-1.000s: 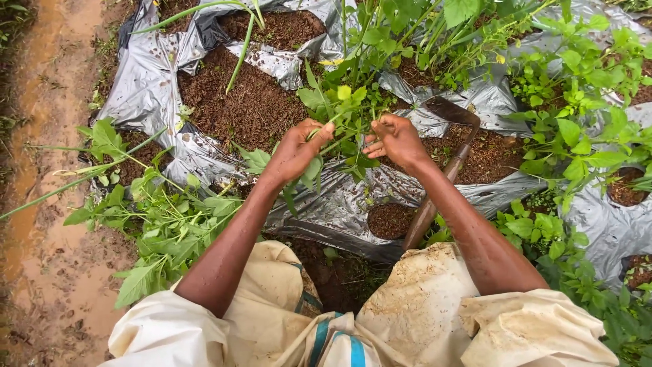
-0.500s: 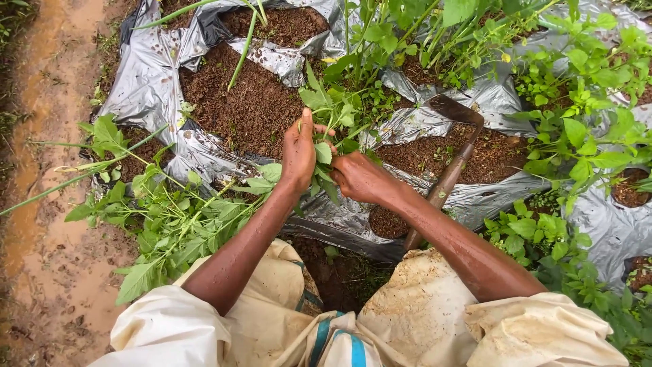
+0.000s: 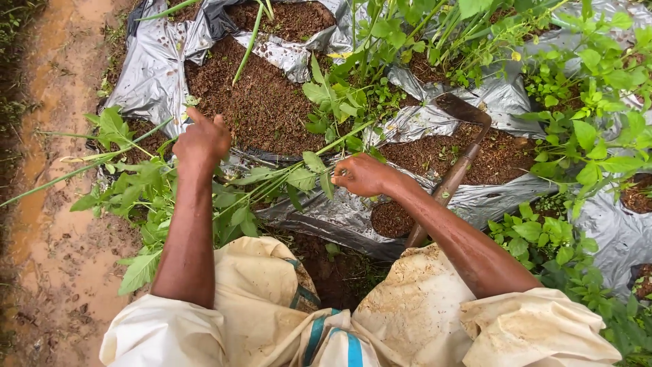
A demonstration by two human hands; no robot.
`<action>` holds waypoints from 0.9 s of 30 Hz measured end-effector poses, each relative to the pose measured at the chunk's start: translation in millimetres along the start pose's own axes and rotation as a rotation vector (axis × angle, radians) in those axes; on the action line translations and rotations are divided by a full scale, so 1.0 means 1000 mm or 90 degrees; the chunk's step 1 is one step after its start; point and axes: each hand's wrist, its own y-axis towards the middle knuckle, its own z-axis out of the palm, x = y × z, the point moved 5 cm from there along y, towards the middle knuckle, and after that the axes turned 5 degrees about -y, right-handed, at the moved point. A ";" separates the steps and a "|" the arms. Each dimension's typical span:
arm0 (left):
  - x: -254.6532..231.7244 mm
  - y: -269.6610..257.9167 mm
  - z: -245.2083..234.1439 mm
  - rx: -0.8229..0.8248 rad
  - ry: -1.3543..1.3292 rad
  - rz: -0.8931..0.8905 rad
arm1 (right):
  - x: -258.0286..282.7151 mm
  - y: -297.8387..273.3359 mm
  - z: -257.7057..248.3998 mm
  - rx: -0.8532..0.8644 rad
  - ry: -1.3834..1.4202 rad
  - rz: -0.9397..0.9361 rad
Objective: The person uses a hand hoe to loosen soil and remove weeds from around plants in a garden bed covered with plastic mulch. They then pull the weeds by hand and gather them into a pile.
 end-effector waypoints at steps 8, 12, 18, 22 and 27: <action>-0.030 -0.016 -0.016 0.127 0.299 -0.023 | -0.061 0.030 0.011 -0.033 -0.076 0.069; -0.085 -0.031 0.009 0.071 0.234 0.119 | -0.066 0.019 -0.008 -0.081 -0.094 0.069; -0.166 -0.073 0.111 0.160 -0.009 0.370 | -0.139 0.038 -0.034 -0.395 -0.118 0.223; -0.206 -0.095 0.137 0.139 0.007 0.421 | -0.117 -0.001 -0.064 -0.493 -0.137 0.258; -0.251 -0.112 0.130 -0.048 0.166 0.471 | -0.119 -0.018 -0.094 -0.661 -0.140 0.230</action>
